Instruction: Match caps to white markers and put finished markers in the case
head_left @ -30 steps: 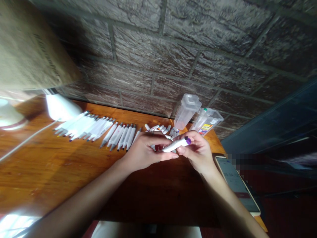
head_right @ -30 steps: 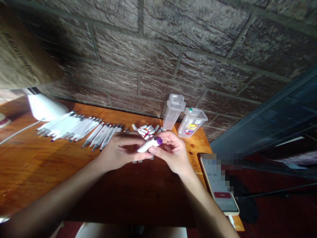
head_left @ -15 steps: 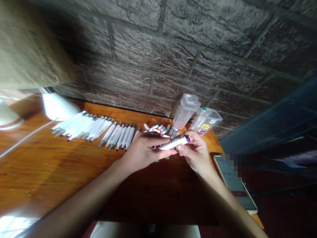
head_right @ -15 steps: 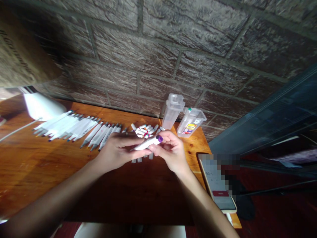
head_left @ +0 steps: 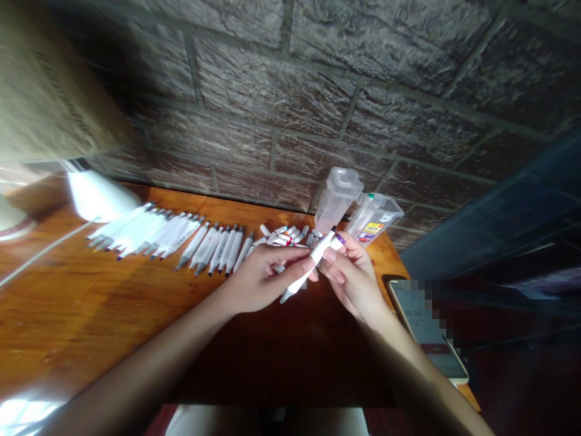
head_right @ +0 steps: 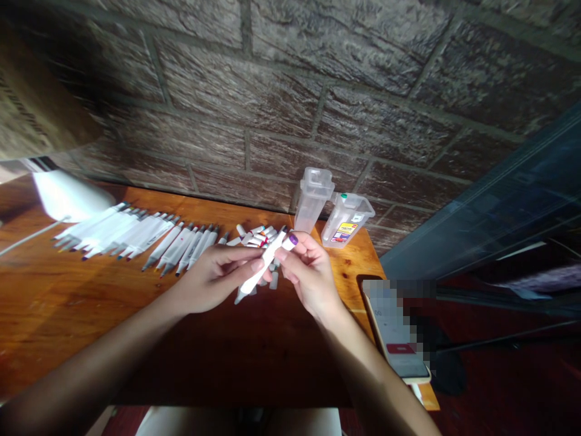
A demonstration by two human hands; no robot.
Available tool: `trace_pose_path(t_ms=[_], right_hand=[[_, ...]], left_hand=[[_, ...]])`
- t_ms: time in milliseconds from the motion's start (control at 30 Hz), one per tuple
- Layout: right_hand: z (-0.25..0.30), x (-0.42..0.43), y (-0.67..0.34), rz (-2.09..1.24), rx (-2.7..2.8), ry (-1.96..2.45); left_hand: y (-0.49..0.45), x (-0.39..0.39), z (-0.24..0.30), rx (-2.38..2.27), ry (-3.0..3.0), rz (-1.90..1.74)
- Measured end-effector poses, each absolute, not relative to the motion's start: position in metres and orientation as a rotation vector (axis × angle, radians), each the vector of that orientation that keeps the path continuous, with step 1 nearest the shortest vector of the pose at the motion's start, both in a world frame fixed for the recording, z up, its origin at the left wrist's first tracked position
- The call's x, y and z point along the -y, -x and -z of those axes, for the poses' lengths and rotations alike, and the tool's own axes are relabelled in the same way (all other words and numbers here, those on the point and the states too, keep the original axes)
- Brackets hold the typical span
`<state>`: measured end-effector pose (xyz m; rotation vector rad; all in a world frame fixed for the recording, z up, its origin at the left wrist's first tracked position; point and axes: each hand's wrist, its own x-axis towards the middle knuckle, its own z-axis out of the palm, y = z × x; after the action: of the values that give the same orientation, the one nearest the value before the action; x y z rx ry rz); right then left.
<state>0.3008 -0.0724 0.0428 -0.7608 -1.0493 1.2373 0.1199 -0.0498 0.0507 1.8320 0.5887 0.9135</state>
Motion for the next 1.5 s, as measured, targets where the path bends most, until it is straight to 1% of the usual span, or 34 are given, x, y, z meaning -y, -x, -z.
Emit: trace_pose_path(t_ms=[133, 367, 667, 1000, 1200, 1500], right_hand=[[-0.045, 0.072, -0.303, -1.265, 1.060, 0.734], [-0.045, 0.075, -0.306, -1.189, 1.129, 0.779], [-0.045, 0.078, -0.306, -1.168, 1.167, 0.754], [-0.045, 0.079, -0.305, -1.208, 1.149, 0.751], [-0.043, 0.080, -0.304, -1.241, 1.146, 0.685], [-0.042, 0.083, -0.303, -1.268, 1.129, 0.694]], left_hand=[[-0.120, 0.051, -0.050, -0.562, -1.758, -0.927], [-0.121, 0.053, -0.052, -0.632, -1.863, -1.133], [-0.122, 0.055, -0.057, -0.536, -1.865, -1.239], [-0.122, 0.055, -0.056, -0.522, -1.812, -1.217], [-0.122, 0.057, -0.059, -0.484, -1.832, -1.114], [-0.121, 0.058, -0.054, -0.466, -1.844, -1.126]])
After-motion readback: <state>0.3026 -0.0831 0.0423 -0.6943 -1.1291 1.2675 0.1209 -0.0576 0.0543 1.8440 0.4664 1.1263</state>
